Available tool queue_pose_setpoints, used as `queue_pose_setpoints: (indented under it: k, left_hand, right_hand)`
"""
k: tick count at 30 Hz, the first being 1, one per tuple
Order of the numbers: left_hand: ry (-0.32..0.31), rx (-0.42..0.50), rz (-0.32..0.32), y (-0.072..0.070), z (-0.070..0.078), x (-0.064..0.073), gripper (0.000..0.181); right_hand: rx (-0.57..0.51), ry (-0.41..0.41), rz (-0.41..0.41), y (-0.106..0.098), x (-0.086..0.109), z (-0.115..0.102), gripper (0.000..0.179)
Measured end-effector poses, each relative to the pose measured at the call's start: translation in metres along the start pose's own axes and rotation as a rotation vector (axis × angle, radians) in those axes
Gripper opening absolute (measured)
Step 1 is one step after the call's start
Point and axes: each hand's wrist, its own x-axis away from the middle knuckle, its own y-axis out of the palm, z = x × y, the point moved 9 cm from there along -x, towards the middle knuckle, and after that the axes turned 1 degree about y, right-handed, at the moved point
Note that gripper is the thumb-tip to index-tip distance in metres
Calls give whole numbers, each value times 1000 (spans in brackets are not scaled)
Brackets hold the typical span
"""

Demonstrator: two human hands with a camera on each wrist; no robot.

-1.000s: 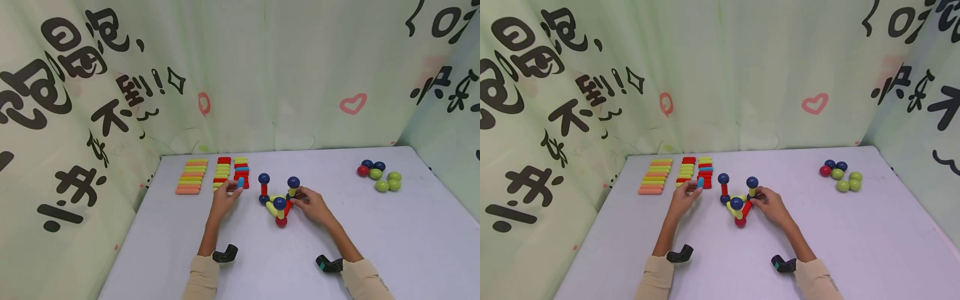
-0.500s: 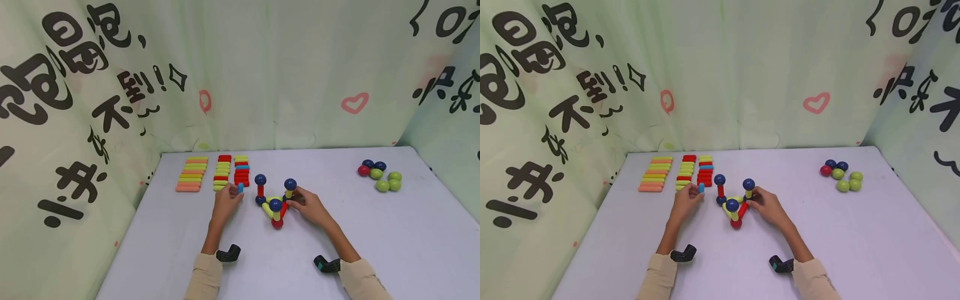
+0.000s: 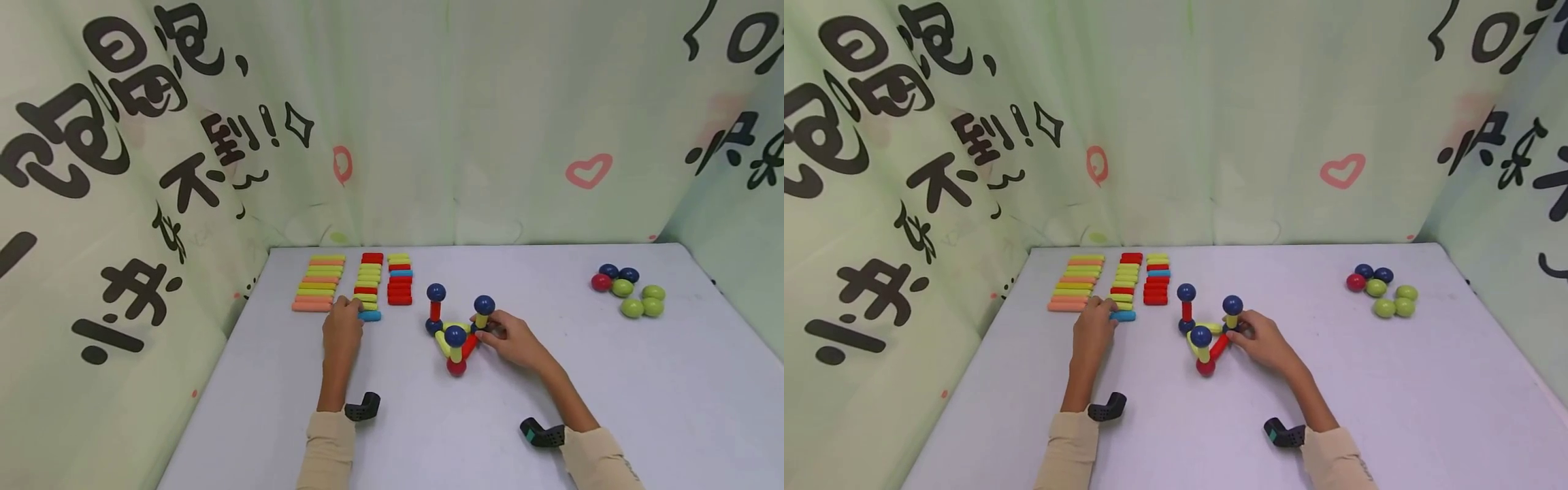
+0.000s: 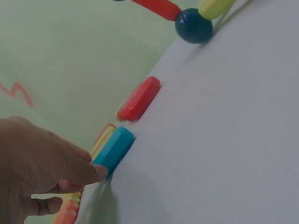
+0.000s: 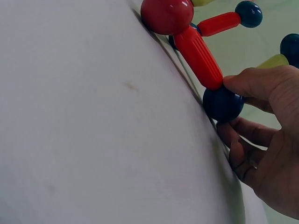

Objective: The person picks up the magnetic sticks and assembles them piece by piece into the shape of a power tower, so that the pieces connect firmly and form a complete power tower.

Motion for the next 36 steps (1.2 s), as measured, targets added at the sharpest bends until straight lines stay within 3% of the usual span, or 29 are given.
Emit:
queue_pose_setpoints:
  k: [4, 8, 11, 15, 23, 27, 33, 36]
  left_hand:
    - [-36, 58, 114, -15, -27, -1, 23]
    - [-70, 46, 228, -34, -58, 3, 28]
    - [-106, 20, 208, -36, -76, 5, 31]
    - [-126, 16, 166, -33, -89, 6, 32]
    - [-148, 36, 123, -27, -102, 3, 35]
    - [-185, 41, 104, -24, -107, 2, 26]
    - [-181, -4, 47, -26, -99, 2, 21]
    - [-161, 152, 37, -31, -87, -2, 21]
  right_hand:
    - [-35, -13, -56, 2, 2, 1, 35]
    - [-33, -9, -118, 6, 3, 4, 41]
    - [-24, -6, -139, 5, 4, 3, 39]
    - [-31, 1, -133, 3, 5, 2, 36]
    - [-19, -1, -124, 2, 3, 4, 35]
    - [5, 32, -118, -2, 3, 10, 39]
    - [39, 46, -72, -10, 5, 17, 42]
    - [42, 32, -76, -8, 5, 16, 38]
